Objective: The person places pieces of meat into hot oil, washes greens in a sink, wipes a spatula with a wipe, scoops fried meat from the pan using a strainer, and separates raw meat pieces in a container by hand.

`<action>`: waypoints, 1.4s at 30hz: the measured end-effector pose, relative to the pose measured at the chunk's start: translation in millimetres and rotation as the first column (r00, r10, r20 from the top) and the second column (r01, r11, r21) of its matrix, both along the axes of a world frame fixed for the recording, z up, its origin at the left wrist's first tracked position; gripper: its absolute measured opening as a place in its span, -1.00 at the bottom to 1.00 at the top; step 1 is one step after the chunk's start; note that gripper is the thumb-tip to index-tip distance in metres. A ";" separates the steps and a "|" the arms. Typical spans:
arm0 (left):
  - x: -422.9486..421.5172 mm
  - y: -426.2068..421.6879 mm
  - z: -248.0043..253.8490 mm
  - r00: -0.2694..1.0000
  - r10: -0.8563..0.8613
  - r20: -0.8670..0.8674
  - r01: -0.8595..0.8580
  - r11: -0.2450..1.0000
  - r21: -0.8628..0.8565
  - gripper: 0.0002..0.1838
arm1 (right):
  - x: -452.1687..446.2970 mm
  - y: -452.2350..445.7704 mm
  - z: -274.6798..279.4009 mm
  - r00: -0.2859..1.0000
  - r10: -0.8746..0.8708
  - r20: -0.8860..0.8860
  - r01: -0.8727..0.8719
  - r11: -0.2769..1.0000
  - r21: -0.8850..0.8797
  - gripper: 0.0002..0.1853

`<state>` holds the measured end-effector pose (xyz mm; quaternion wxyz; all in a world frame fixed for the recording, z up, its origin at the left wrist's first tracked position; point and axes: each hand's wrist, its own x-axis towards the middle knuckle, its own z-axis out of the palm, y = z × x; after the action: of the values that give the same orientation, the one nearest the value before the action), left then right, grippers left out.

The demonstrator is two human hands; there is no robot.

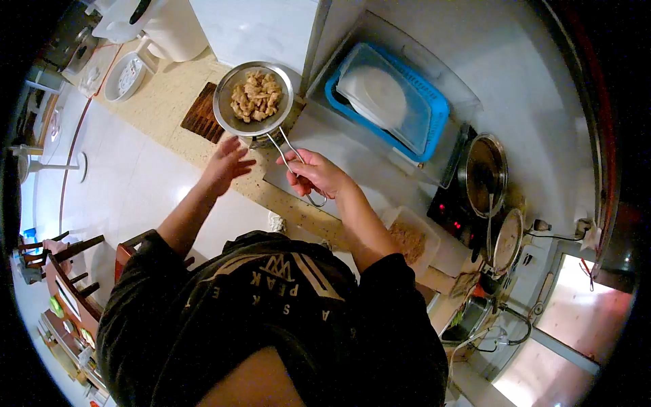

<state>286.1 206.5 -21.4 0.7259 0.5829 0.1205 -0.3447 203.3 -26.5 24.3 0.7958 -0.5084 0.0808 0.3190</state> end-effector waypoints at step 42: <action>-390.1 -494.7 22.5 0.733 -0.646 -0.214 0.594 0.761 -0.262 -0.38 | -392.4 -397.6 16.1 0.879 -0.065 0.472 0.446 -0.233 -0.864 -0.48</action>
<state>-104.1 -288.2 1.1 0.5911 0.4656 -0.0067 -0.6586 -189.1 -424.0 40.3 0.1752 -0.9333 0.2971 -0.0996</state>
